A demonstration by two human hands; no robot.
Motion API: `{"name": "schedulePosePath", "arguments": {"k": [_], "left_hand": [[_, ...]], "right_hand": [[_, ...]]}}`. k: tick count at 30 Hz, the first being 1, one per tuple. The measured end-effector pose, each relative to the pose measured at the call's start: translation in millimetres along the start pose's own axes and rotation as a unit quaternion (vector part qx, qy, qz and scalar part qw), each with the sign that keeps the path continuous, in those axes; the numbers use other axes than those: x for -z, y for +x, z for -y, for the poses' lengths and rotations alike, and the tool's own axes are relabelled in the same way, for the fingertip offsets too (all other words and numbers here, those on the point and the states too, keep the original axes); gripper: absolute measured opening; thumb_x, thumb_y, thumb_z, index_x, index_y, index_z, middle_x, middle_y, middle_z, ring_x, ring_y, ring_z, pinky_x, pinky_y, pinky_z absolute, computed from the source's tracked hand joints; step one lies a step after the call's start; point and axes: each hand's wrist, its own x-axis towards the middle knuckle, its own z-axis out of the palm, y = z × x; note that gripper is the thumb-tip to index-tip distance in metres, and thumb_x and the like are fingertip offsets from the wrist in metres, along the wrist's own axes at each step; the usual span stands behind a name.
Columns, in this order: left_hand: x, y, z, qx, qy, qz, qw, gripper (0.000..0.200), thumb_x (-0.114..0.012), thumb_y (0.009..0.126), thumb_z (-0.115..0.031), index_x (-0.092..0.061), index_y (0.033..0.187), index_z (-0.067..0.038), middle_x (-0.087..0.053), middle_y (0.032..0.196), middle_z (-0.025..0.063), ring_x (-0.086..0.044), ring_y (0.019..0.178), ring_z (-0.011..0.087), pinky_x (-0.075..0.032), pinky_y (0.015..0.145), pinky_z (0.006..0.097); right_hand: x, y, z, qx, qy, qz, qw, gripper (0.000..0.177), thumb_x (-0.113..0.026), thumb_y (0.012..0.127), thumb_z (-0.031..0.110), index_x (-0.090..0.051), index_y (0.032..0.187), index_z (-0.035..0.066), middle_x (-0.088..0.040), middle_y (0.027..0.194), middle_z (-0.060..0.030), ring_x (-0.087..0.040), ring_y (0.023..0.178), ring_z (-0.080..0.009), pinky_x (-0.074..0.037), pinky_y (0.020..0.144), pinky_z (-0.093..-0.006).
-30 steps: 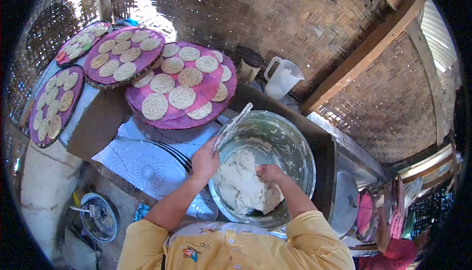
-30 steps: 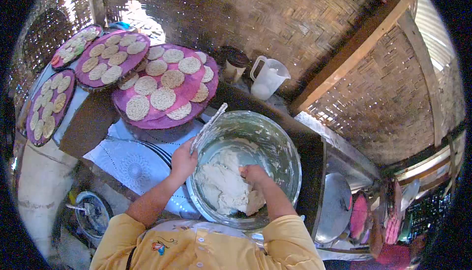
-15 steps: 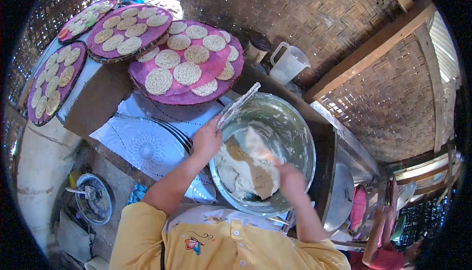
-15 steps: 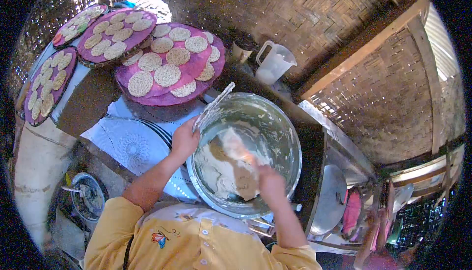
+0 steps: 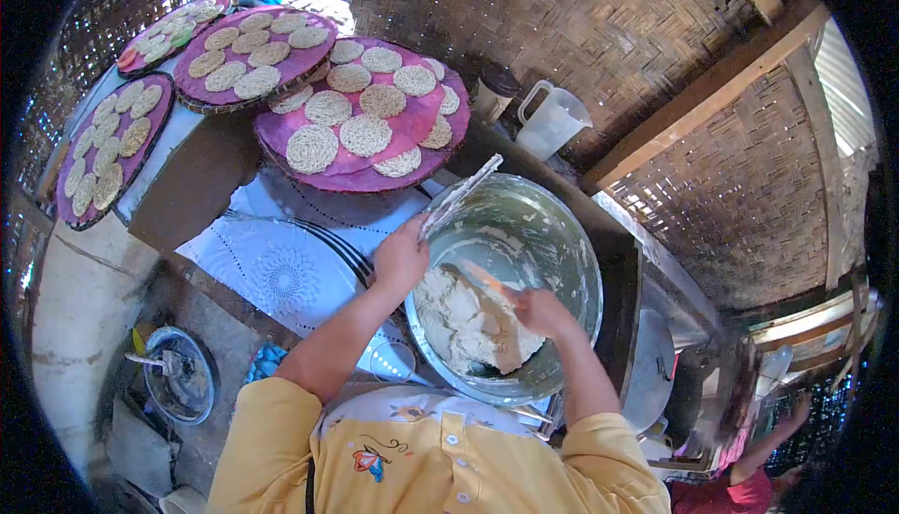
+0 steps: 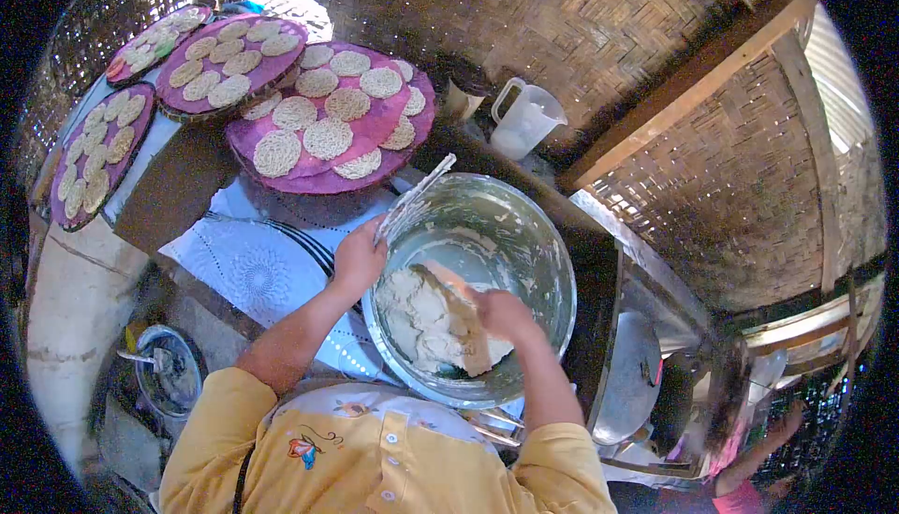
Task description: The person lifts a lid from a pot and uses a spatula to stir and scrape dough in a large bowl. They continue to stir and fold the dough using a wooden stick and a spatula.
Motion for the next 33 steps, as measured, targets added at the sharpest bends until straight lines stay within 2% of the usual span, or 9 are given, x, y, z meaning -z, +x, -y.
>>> {"name": "schedulePosePath", "arguments": {"k": [5,11,14,17,20,23,25,27,33], "left_hand": [[-1.5,1.6,5.1,0.002,0.005,0.013,1.0,0.041,-0.052,0.075,-0.011,-0.054,0.116,-0.014,-0.061,0.101,0.016,-0.06,0.086,0.0337,-0.048,0.075,0.0435],[-1.9,1.9,2.6,0.014,-0.004,0.027,1.0,0.042,-0.052,0.076,-0.012,-0.052,0.118,-0.015,-0.06,0.105,0.0151,-0.059,0.088,0.0341,-0.048,0.076,0.0435],[-2.4,0.7,4.6,0.018,0.002,0.021,1.0,0.042,-0.052,0.076,-0.012,-0.052,0.118,-0.015,-0.06,0.105,0.0152,-0.059,0.088,0.0341,-0.048,0.076,0.0433],[1.2,-0.3,-2.2,0.029,0.005,0.035,0.999,0.042,-0.052,0.076,-0.011,-0.052,0.118,-0.014,-0.06,0.104,0.0157,-0.059,0.087,0.034,-0.048,0.076,0.043],[4.6,2.5,-0.8,0.011,-0.002,0.037,0.999,0.043,-0.052,0.076,-0.011,-0.052,0.118,-0.013,-0.06,0.103,0.0163,-0.059,0.087,0.0341,-0.048,0.076,0.0425],[3.0,1.8,0.8,0.003,0.001,0.031,1.0,0.043,-0.053,0.076,-0.011,-0.052,0.119,-0.013,-0.06,0.102,0.0167,-0.059,0.087,0.0343,-0.048,0.075,0.0423],[1.9,1.3,0.8,0.005,-0.011,0.028,1.0,0.043,-0.053,0.076,-0.011,-0.052,0.119,-0.013,-0.061,0.102,0.0169,-0.059,0.087,0.0345,-0.048,0.075,0.0425],[-3.6,2.7,5.9,0.006,-0.014,0.023,1.0,0.044,-0.053,0.076,-0.011,-0.052,0.119,-0.013,-0.061,0.102,0.017,-0.059,0.087,0.0347,-0.048,0.075,0.0426],[2.8,0.0,-1.4,0.007,-0.026,0.026,0.999,0.043,-0.054,0.076,-0.011,-0.053,0.119,-0.012,-0.06,0.103,0.0182,-0.059,0.087,0.0355,-0.047,0.076,0.0421]], "right_hand": [[-28.9,-13.7,45.5,0.0,-0.103,0.104,0.989,0.045,-0.051,0.074,0.01,-0.053,0.119,0.015,-0.062,0.092,-0.0185,-0.06,0.085,-0.0358,-0.049,0.075,-0.0427],[39.3,-58.6,40.3,-0.039,-0.115,0.226,0.967,0.046,-0.05,0.076,0.008,-0.052,0.121,0.017,-0.062,0.097,-0.0172,-0.061,0.086,-0.0344,-0.049,0.072,-0.0434],[52.7,-48.5,41.7,-0.03,-0.113,0.151,0.982,0.044,-0.049,0.078,0.011,-0.052,0.121,0.017,-0.062,0.096,-0.0168,-0.061,0.087,-0.034,-0.049,0.074,-0.043],[10.4,-14.5,47.7,-0.024,-0.091,0.016,0.995,0.046,-0.048,0.079,0.014,-0.049,0.124,0.02,-0.061,0.095,-0.0178,-0.061,0.086,-0.0345,-0.049,0.074,-0.0434],[-32.8,-21.3,60.7,-0.051,-0.102,0.1,0.988,0.044,-0.047,0.081,0.016,-0.048,0.124,0.02,-0.062,0.094,-0.0177,-0.06,0.085,-0.0356,-0.049,0.072,-0.0448],[13.5,-67.9,51.4,-0.048,-0.06,0.184,0.98,0.04,-0.048,0.082,0.02,-0.048,0.122,0.018,-0.062,0.093,-0.017,-0.061,0.084,-0.0348,-0.049,0.07,-0.0441],[57.8,-100.2,37.3,-0.036,0.017,0.164,0.986,0.036,-0.048,0.078,0.011,-0.056,0.113,0.015,-0.06,0.072,-0.0182,-0.063,0.068,-0.0319,-0.051,0.063,-0.0365],[59.6,-122.6,6.8,-0.226,0.028,0.082,0.97,0.024,-0.057,0.077,0.021,-0.064,0.094,0.006,-0.064,0.077,-0.0191,-0.063,0.072,-0.0341,-0.049,0.066,-0.0431],[33.5,-107.2,-3.5,-0.407,0.123,0.15,0.893,0.021,-0.053,0.077,0.01,-0.063,0.078,-0.009,-0.062,0.069,-0.0218,-0.064,0.062,-0.0285,-0.05,0.06,-0.0395]]}}
